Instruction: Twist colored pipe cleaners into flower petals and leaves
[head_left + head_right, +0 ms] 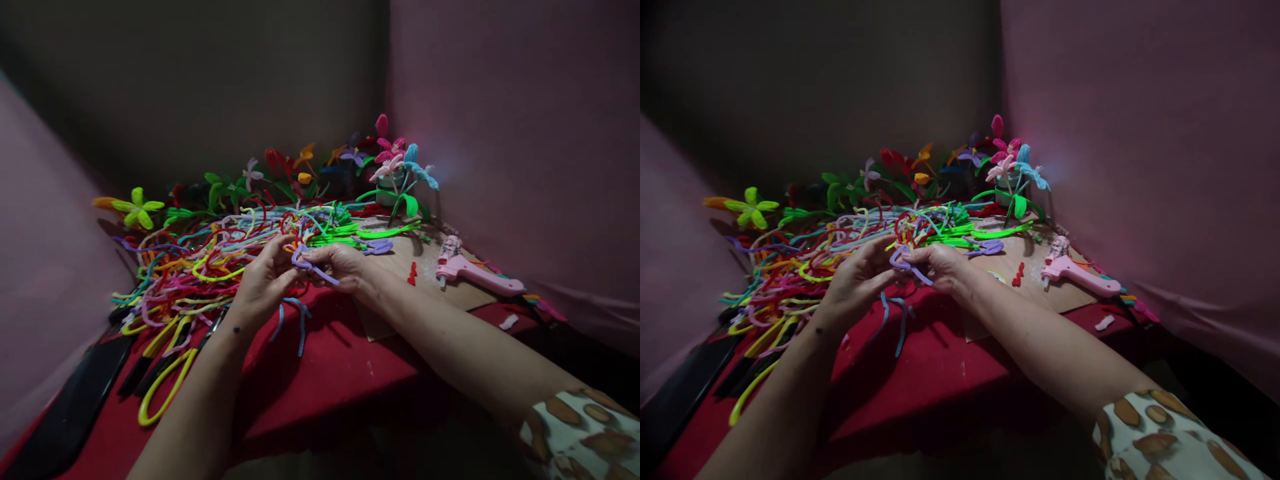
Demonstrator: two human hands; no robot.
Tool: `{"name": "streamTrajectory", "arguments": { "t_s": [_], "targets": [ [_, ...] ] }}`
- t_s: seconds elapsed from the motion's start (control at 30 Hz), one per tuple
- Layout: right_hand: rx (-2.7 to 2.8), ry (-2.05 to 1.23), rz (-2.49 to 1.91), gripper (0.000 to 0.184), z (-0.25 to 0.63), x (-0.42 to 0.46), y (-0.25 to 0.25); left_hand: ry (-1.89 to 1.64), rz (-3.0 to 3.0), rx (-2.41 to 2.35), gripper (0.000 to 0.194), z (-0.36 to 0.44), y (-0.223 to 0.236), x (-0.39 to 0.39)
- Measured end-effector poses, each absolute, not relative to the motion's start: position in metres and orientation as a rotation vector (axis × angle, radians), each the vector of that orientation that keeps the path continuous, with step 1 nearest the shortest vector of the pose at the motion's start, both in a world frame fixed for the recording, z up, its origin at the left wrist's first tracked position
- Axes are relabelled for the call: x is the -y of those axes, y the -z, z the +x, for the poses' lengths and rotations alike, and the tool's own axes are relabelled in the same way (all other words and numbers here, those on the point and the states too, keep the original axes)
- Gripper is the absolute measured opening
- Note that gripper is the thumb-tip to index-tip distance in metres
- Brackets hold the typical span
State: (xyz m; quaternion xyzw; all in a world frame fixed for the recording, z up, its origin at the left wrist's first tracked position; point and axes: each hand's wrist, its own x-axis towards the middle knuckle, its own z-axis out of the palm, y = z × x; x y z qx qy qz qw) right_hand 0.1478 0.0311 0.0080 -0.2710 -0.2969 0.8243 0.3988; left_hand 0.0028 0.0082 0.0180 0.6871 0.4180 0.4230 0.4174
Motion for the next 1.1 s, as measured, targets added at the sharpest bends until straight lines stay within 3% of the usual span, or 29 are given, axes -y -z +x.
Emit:
{"name": "streamTrajectory", "arguments": {
  "t_s": [0.17, 0.37, 0.53, 0.83, 1.1],
  "targets": [
    [0.68, -2.018, -0.749, 0.018, 0.146, -0.032, -0.009, -1.021, 1.837, -1.175, 0.043, 0.003, -0.014, -0.006],
    [0.74, -1.96, -0.743, 0.018, 0.139, -0.032, 0.0, -0.704, 1.588, -1.057, 0.033, 0.005, -0.026, 0.0],
    [0.742, -1.88, -0.785, 0.018, 0.135, -0.031, 0.005, -0.667, 1.486, -1.079, 0.038, 0.005, -0.024, -0.001],
    [0.661, -1.889, -0.865, 0.018, 0.136, -0.034, 0.005, -0.547, 1.547, -1.062, 0.065, 0.001, -0.019, -0.003],
    [0.676, -1.878, -0.797, 0.017, 0.136, -0.036, 0.009, -0.612, 1.547, -1.1, 0.044, -0.005, -0.022, -0.007]
  ]
}}
